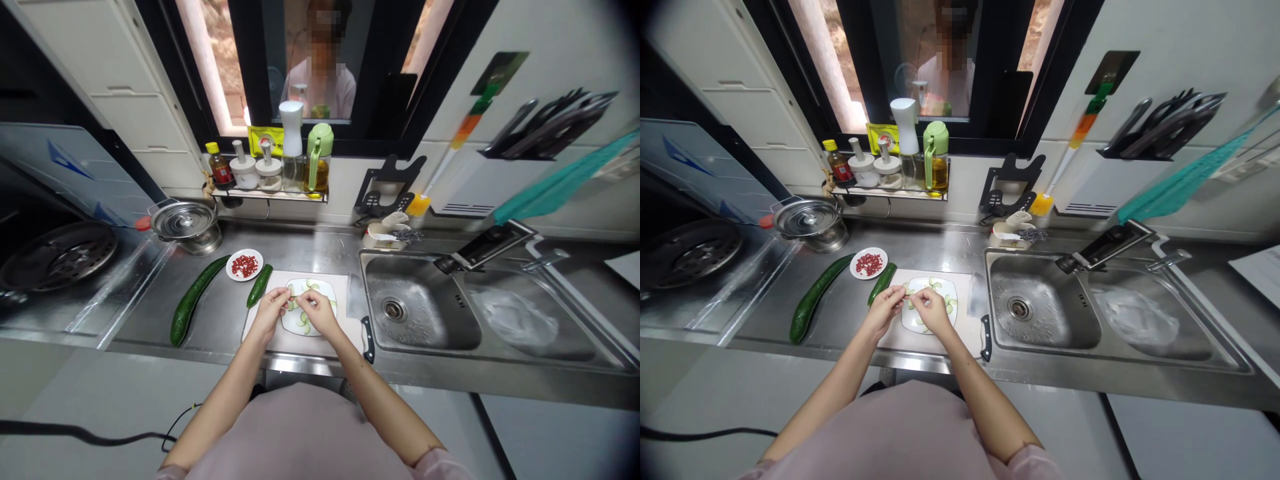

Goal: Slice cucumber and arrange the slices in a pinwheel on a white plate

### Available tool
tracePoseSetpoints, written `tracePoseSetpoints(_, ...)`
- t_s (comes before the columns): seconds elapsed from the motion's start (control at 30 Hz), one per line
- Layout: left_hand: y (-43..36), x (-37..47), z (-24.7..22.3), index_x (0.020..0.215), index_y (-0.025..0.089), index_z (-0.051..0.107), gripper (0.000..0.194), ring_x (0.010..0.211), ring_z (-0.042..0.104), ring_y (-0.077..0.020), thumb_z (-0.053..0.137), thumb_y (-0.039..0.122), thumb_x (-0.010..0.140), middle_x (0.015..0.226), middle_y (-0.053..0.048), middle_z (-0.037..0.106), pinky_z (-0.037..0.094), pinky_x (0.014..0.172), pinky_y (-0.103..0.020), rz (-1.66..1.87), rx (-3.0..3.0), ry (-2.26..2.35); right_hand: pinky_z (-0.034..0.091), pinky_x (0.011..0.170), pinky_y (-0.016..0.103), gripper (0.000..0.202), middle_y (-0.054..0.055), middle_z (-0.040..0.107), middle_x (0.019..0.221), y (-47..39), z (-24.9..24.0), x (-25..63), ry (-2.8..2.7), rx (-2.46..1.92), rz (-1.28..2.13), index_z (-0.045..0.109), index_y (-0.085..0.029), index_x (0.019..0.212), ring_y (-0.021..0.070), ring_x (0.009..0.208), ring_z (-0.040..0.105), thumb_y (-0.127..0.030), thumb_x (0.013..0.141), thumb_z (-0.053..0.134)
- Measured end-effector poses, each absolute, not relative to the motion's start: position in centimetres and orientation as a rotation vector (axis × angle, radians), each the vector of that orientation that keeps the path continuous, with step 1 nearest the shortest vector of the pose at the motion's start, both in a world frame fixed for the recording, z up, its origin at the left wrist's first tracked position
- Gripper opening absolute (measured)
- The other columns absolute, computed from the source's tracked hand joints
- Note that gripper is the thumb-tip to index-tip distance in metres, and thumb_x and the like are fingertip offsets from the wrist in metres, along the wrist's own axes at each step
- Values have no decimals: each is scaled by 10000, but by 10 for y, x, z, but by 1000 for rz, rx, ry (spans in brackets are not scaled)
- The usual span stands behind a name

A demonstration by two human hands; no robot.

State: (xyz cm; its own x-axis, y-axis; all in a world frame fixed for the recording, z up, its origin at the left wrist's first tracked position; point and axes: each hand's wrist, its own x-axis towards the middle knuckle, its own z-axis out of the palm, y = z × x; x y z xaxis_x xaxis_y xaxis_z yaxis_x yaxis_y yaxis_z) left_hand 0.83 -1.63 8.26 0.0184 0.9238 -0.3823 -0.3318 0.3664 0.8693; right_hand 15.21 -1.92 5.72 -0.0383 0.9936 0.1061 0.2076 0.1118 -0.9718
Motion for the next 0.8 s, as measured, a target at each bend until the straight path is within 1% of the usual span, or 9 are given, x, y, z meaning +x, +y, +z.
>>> tracePoseSetpoints(0.17,-15,9,78,775,129,647,430,514,464,-39,836,425,527,657,-1,619,278,456,-161,1108,665,1165,452,677,262,282,9,595,681,-19,56,152,-1414,-1284,1089,599,-189,660,143,687,555,-435,795,578)
tracePoseSetpoints(0.3,-14,7,70,803,135,648,442,528,483,-50,841,404,511,657,2,626,292,467,-167,1122,670,1193,437,638,256,277,3,583,650,-17,54,152,-1394,-1296,1164,576,-188,633,137,645,541,-427,771,592)
tracePoseSetpoints(0.5,-10,4,58,832,148,647,443,522,490,-66,830,368,493,598,31,585,295,476,-177,1157,744,1250,410,582,241,267,-15,566,604,-3,39,155,-1354,-1363,1267,557,-185,600,115,567,507,-416,710,633)
tracePoseSetpoints(0.63,-5,3,50,854,159,643,429,534,499,-71,812,328,498,597,44,566,347,517,-187,1194,830,1277,400,565,230,253,-17,583,596,11,27,157,-1412,-1402,1259,580,-181,612,114,569,511,-413,685,652)
tracePoseSetpoints(0.8,4,0,33,819,163,613,404,531,488,-67,794,298,484,584,66,535,380,553,-190,1198,909,1313,383,543,213,227,-27,590,583,28,19,157,-1529,-1542,1245,605,-176,642,106,556,513,-392,681,667)
